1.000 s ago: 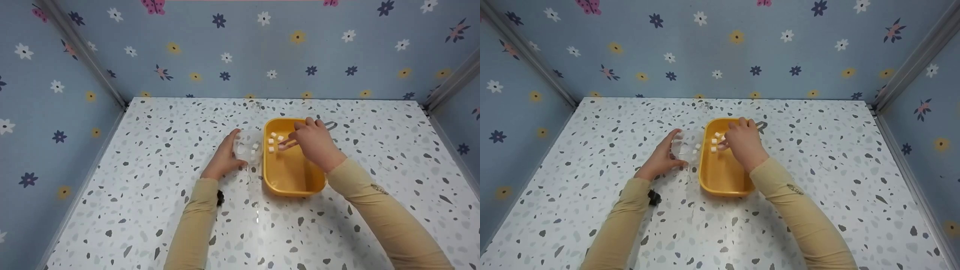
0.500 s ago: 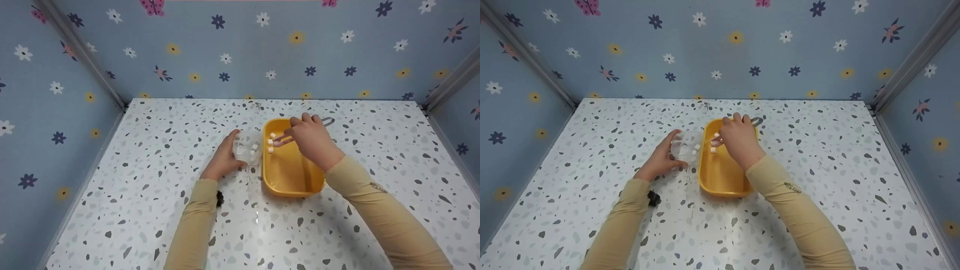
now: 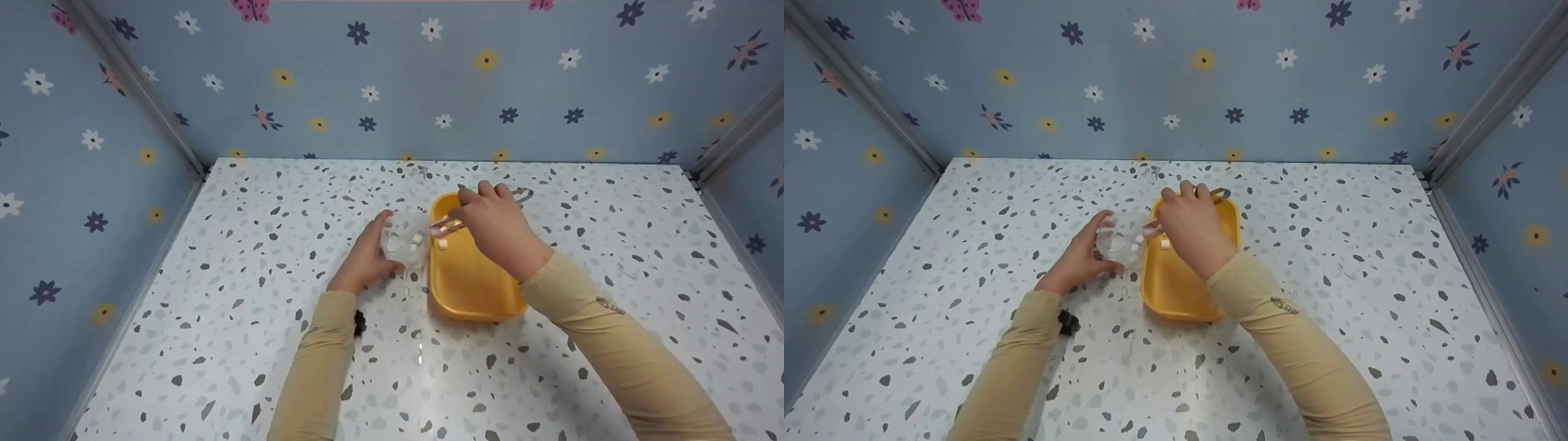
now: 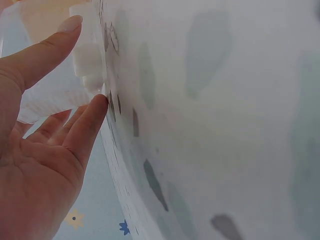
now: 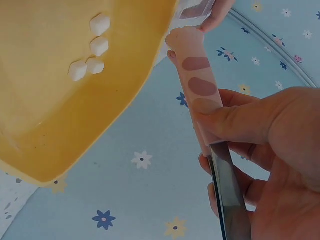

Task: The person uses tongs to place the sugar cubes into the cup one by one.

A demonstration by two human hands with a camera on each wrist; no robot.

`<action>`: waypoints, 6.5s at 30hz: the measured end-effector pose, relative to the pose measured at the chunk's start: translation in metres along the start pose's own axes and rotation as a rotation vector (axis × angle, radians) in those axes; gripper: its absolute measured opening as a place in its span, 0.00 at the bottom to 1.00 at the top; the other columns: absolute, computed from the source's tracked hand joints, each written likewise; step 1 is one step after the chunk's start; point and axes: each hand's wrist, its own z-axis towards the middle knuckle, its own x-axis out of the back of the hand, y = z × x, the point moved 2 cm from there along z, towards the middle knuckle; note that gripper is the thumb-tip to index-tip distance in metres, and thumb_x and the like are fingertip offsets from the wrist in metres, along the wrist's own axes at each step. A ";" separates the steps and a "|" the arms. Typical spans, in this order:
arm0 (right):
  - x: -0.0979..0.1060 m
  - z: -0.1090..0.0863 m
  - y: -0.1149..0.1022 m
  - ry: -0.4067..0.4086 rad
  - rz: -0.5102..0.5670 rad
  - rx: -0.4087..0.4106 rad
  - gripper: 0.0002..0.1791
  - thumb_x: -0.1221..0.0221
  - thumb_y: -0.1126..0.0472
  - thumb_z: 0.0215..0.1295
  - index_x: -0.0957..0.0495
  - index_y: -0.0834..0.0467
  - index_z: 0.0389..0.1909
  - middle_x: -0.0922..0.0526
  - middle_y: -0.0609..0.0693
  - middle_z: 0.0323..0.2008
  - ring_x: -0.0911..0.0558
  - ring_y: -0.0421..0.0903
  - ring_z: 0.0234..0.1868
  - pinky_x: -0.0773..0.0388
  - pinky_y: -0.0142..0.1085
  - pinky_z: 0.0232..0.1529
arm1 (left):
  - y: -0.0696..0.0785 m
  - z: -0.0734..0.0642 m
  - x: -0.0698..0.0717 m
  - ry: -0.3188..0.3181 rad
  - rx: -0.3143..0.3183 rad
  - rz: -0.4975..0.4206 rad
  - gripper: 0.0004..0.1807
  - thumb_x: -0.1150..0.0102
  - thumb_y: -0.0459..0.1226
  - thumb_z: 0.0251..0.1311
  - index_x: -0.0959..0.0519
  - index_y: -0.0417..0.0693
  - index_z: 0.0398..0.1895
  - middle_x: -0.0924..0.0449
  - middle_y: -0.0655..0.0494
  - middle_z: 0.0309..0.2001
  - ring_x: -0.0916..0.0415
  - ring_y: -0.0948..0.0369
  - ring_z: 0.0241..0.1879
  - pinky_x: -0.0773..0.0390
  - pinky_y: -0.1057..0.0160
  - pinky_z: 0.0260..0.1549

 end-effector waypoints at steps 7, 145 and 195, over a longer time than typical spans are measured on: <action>-0.003 0.003 -0.010 -0.042 -0.020 0.005 0.21 0.41 0.75 0.59 0.15 0.49 0.46 0.25 0.51 0.40 0.34 0.53 0.39 0.32 0.46 0.41 | 0.000 0.000 0.001 -0.001 0.006 0.010 0.62 0.25 0.29 0.39 0.53 0.65 0.75 0.48 0.55 0.73 0.50 0.58 0.71 0.51 0.59 0.70; -0.058 0.005 0.040 -0.200 -0.010 -0.157 0.19 0.38 0.71 0.60 0.20 0.59 0.53 0.26 0.61 0.48 0.33 0.60 0.47 0.32 0.57 0.52 | -0.001 0.000 0.001 -0.003 -0.028 0.037 0.61 0.24 0.30 0.40 0.53 0.60 0.76 0.48 0.54 0.73 0.50 0.57 0.70 0.48 0.62 0.69; -0.056 0.005 0.037 -0.202 0.014 -0.160 0.17 0.40 0.74 0.60 0.15 0.53 0.45 0.22 0.57 0.43 0.30 0.59 0.46 0.31 0.57 0.50 | -0.001 -0.001 0.001 -0.006 -0.015 0.024 0.61 0.25 0.31 0.40 0.53 0.63 0.76 0.50 0.54 0.74 0.50 0.57 0.70 0.46 0.62 0.68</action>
